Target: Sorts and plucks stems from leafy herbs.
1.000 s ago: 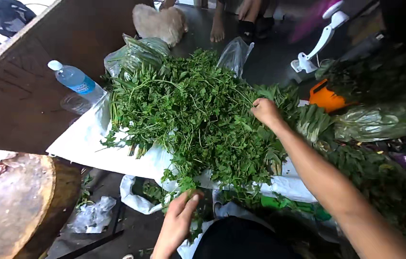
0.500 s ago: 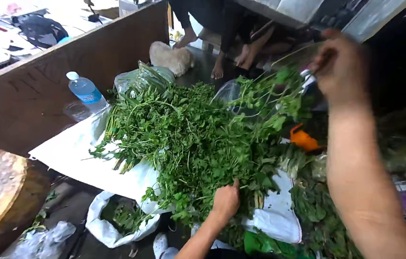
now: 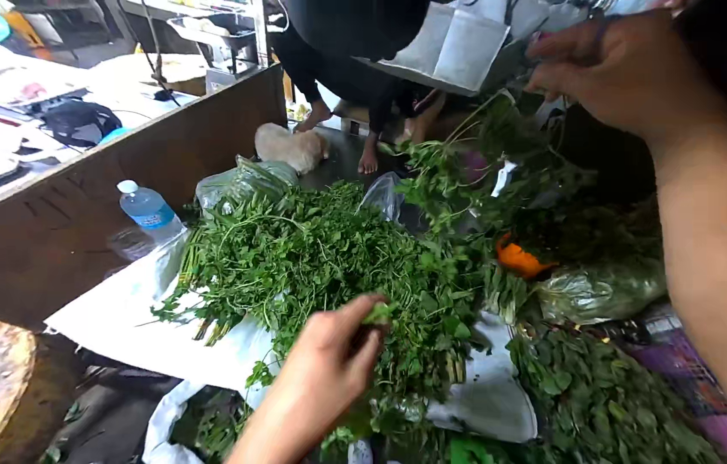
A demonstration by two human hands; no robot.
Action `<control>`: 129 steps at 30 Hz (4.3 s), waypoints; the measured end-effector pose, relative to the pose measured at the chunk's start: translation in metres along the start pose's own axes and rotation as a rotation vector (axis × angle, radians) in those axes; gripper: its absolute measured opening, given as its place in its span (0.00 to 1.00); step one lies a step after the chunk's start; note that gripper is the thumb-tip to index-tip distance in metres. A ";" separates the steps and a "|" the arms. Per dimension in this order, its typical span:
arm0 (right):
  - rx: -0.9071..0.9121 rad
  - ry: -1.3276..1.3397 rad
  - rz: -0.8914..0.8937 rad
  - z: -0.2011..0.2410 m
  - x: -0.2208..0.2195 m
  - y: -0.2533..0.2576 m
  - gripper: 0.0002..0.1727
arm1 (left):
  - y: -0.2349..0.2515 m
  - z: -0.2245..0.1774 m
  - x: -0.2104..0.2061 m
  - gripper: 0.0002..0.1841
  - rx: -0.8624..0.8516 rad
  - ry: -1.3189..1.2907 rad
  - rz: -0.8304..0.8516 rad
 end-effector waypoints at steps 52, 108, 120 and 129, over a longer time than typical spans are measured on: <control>0.192 0.412 0.056 0.045 -0.101 -0.152 0.13 | 0.160 -0.025 0.054 0.08 0.011 0.564 0.490; -0.025 0.306 0.614 0.043 -0.175 -0.126 0.12 | 0.123 0.025 0.016 0.17 -0.125 0.183 0.555; -0.015 0.667 0.152 0.102 -0.206 -0.099 0.08 | 0.129 0.038 0.076 0.17 0.071 -0.138 -0.235; -0.024 0.751 0.256 0.116 -0.124 -0.028 0.14 | 0.093 0.029 0.233 0.23 0.090 -0.108 -0.556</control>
Point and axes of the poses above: each hand's wrist, its own y-axis towards the middle knuckle, its own x-axis out of the back of the hand, z = x × y, the point moved 8 cm from there along y, towards the middle knuckle, and after that the axes turned 13 degrees about -x, right-handed, at the moved point
